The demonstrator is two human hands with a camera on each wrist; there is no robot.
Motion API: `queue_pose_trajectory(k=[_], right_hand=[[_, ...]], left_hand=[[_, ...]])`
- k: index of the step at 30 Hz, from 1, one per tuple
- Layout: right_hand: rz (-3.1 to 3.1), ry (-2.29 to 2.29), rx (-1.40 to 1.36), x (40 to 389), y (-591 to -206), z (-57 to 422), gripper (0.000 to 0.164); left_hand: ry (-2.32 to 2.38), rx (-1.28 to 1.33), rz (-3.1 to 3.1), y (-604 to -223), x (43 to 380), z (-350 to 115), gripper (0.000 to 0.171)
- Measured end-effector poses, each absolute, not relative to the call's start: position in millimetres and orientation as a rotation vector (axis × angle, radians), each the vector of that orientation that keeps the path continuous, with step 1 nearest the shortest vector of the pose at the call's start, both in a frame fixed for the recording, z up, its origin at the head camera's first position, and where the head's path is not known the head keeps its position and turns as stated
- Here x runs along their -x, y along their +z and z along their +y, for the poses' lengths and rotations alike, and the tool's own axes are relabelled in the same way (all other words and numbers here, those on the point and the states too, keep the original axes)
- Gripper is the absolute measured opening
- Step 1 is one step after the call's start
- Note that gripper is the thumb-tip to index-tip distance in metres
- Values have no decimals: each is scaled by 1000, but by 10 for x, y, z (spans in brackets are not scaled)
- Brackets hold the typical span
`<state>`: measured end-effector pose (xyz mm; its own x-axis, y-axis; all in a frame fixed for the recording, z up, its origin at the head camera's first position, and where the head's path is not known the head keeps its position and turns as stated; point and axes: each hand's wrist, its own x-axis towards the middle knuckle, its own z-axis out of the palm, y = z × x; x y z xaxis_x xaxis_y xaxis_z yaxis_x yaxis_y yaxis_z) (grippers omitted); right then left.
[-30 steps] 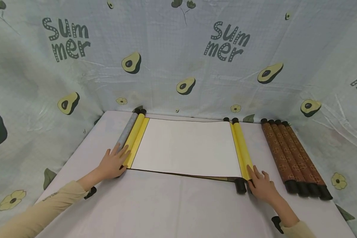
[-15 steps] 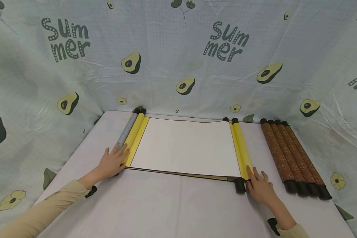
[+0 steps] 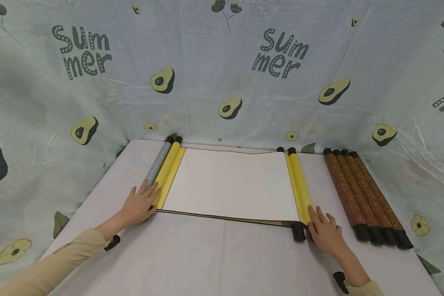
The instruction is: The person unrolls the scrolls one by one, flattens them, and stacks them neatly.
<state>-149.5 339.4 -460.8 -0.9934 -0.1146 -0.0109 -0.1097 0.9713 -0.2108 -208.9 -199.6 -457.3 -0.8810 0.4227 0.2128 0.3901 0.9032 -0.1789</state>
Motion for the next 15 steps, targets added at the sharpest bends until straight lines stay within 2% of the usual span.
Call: queue_pose_trajectory(k=[15], right_hand=[[3091, -401, 105, 1571, -4589, 3588, 55]], left_hand=[[89, 706, -2717, -4560, 2064, -1878, 44]])
